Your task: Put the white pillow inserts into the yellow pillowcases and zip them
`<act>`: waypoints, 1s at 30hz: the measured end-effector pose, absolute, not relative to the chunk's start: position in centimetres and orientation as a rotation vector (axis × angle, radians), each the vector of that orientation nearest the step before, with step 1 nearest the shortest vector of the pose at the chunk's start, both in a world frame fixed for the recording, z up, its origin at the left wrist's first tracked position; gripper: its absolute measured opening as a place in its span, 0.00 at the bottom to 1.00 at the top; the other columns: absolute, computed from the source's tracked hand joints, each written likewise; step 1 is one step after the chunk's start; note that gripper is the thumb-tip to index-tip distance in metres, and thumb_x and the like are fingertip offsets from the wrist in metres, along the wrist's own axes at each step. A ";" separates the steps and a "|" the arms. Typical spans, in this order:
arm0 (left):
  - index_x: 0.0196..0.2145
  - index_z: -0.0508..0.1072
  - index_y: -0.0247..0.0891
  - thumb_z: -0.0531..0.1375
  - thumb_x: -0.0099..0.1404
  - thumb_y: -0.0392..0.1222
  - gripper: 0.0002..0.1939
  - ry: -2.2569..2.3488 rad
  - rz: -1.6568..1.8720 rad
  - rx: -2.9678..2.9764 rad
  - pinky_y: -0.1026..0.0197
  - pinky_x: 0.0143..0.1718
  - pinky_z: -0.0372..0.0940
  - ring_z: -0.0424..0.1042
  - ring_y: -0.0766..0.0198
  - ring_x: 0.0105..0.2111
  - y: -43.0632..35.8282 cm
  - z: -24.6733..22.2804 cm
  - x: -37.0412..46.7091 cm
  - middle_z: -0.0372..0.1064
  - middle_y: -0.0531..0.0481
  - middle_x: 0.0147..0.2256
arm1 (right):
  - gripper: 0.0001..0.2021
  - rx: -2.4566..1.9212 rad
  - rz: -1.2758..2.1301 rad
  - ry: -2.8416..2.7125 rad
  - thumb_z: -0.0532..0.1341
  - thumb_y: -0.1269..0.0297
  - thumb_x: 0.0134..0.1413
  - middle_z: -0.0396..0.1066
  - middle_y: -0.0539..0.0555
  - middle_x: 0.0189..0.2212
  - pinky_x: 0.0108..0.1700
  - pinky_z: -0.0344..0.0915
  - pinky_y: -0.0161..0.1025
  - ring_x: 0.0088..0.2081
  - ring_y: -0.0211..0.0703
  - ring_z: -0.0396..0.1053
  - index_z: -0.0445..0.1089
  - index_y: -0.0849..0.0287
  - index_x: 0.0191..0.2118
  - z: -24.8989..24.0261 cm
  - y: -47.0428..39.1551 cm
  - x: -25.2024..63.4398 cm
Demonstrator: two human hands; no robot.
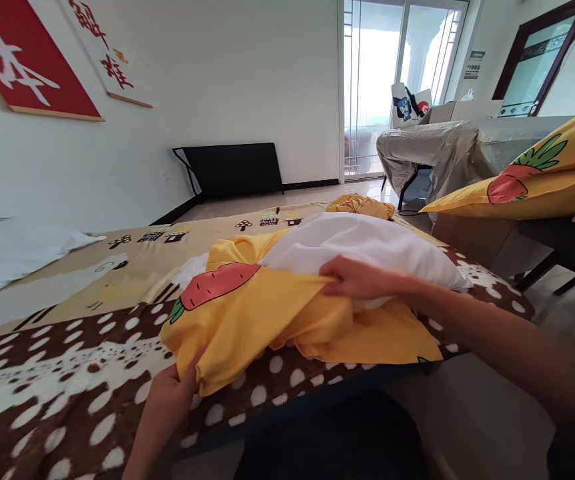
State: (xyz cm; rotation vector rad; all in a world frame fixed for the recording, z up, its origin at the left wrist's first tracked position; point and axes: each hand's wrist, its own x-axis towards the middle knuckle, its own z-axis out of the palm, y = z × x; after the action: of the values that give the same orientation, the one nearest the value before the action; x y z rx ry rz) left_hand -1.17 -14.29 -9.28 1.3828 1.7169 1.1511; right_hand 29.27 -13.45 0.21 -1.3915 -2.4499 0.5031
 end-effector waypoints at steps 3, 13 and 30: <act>0.13 0.59 0.40 0.60 0.39 0.63 0.23 1.714 1.166 1.230 0.63 0.17 0.53 0.56 0.65 0.18 -14.5 -10.3 -1.3 0.56 0.52 0.13 | 0.06 -1.499 0.385 -2.476 0.57 0.68 0.51 0.62 0.48 0.23 0.30 0.50 0.34 0.27 0.35 0.56 0.63 0.61 0.25 0.1 -12.3 31.7; 0.10 0.51 0.41 0.57 0.42 0.65 0.28 1.761 0.969 1.502 0.62 0.16 0.48 0.48 0.68 0.17 -16.1 -11.7 0.5 0.47 0.53 0.13 | 0.08 -0.947 -0.440 -2.619 0.51 0.68 0.61 0.69 0.59 0.39 0.40 0.57 0.42 0.42 0.47 0.63 0.67 0.64 0.37 -1.2 -16.6 23.0; 0.36 0.71 0.45 0.60 0.54 0.51 0.13 1.392 1.467 1.312 0.63 0.25 0.57 0.58 0.65 0.21 -19.8 -11.6 0.6 0.59 0.57 0.16 | 0.18 -0.670 -0.421 -2.831 0.50 0.60 0.63 0.72 0.52 0.37 0.36 0.55 0.42 0.36 0.45 0.68 0.57 0.54 0.57 -6.0 -14.0 19.5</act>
State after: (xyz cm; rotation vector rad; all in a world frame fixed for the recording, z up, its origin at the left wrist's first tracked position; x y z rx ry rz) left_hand 0.64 -19.79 -11.57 1.3124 1.3918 1.4675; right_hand 19.47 -13.96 -6.03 -0.6704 -2.8307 -0.4207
